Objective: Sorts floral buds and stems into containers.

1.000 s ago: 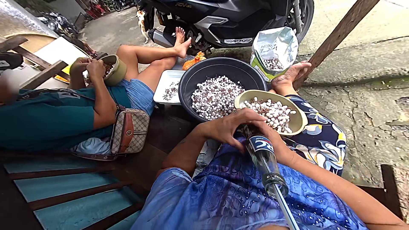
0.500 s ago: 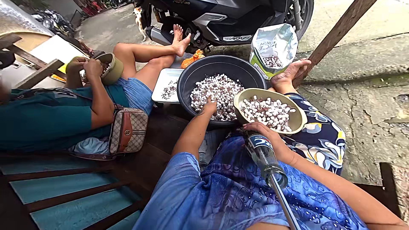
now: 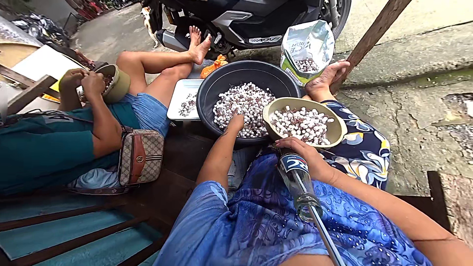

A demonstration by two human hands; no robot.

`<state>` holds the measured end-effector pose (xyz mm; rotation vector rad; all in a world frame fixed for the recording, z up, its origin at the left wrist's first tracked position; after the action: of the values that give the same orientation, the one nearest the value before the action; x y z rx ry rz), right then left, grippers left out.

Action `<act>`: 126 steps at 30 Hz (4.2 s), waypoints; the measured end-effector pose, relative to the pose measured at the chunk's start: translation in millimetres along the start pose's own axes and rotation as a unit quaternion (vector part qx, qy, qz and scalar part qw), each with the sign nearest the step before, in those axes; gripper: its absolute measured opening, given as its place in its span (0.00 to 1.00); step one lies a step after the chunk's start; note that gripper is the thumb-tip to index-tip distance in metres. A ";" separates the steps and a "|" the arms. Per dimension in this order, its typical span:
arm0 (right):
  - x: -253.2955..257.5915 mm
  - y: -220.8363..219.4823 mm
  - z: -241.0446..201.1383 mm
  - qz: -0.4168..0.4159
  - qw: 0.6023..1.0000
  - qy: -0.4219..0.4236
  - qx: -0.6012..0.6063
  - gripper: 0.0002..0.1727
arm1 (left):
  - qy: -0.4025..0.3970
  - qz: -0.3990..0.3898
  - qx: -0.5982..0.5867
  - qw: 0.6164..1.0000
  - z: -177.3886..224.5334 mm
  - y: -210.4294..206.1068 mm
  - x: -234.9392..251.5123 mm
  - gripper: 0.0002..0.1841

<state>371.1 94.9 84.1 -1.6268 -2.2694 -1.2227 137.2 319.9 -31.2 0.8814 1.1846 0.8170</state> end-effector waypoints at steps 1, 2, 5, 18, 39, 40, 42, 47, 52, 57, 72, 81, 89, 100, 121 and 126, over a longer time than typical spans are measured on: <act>-1.1 0.3 -0.4 0.001 1.000 -0.004 0.001 0.22 | -0.007 0.014 -0.021 1.000 -1.6 7.2 -2.6 0.16; -2.1 0.7 -0.6 0.002 1.000 -0.009 0.004 0.21 | -0.009 0.033 -0.044 0.998 -2.9 16.4 -6.9 0.15; -3.1 2.5 -0.9 0.004 1.000 -0.019 0.014 0.22 | 0.009 0.117 -0.139 0.983 -3.9 51.5 -25.6 0.16; -3.6 4.4 -1.8 0.025 0.999 0.001 0.020 0.21 | -0.281 0.179 -0.564 0.755 96.4 127.5 -96.8 0.11; -10.9 5.7 4.3 0.045 0.998 -0.008 0.032 0.22 | -0.328 0.097 -0.683 0.646 134.3 110.5 -93.9 0.13; -10.9 5.2 4.6 0.045 0.998 -0.008 0.033 0.22 | -0.332 0.101 -0.689 0.636 133.6 110.3 -93.5 0.14; -10.6 5.1 4.1 0.044 0.998 -0.008 0.034 0.22 | -0.340 0.114 -0.684 0.635 132.4 110.0 -92.3 0.14; -10.9 4.7 3.2 0.042 0.999 -0.007 0.033 0.22 | -0.341 0.117 -0.681 0.637 131.8 110.0 -97.9 0.13; -11.5 5.1 5.2 0.037 0.999 -0.012 0.038 0.23 | -0.335 0.121 -0.658 0.663 131.0 108.1 -98.1 0.10; -12.2 5.5 5.0 0.038 0.999 -0.008 0.033 0.23 | -0.338 0.104 -0.629 0.693 131.9 104.5 -99.8 0.09; -11.8 5.7 4.3 0.039 0.998 -0.007 0.038 0.23 | -0.357 0.145 -0.522 0.761 135.1 99.5 -98.5 0.11; -13.6 3.7 6.1 0.041 0.998 -0.017 0.041 0.23 | -0.350 0.149 -0.484 0.788 134.3 97.0 -99.4 0.15; -13.2 4.2 6.4 0.045 0.998 -0.010 0.037 0.23 | -0.358 0.128 -0.462 0.801 134.3 94.8 -97.1 0.18; -11.9 2.9 6.5 0.049 0.998 -0.007 0.030 0.20 | -0.350 0.153 -0.431 0.817 134.1 96.8 -100.0 0.12; -9.4 4.7 4.6 0.023 0.998 -0.020 0.045 0.23 | -0.051 0.170 -0.229 0.957 29.9 88.5 -21.1 0.17; -10.8 1.2 6.9 0.013 0.999 -0.024 0.039 0.23 | -0.003 -0.008 -0.033 0.999 12.2 15.6 -2.1 0.22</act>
<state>379.2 91.4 74.8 -1.6697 -2.2872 -1.0852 147.7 323.2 -14.5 0.8179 1.1514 0.8347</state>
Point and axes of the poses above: each hand's wrist, its own x-axis towards the middle knuckle, its own y-axis out of the back of the hand, z = x × y, the point moved 3 cm from there along x, towards the middle knuckle, and after that the axes turned 4 degrees about x, right-handed, at the moved point
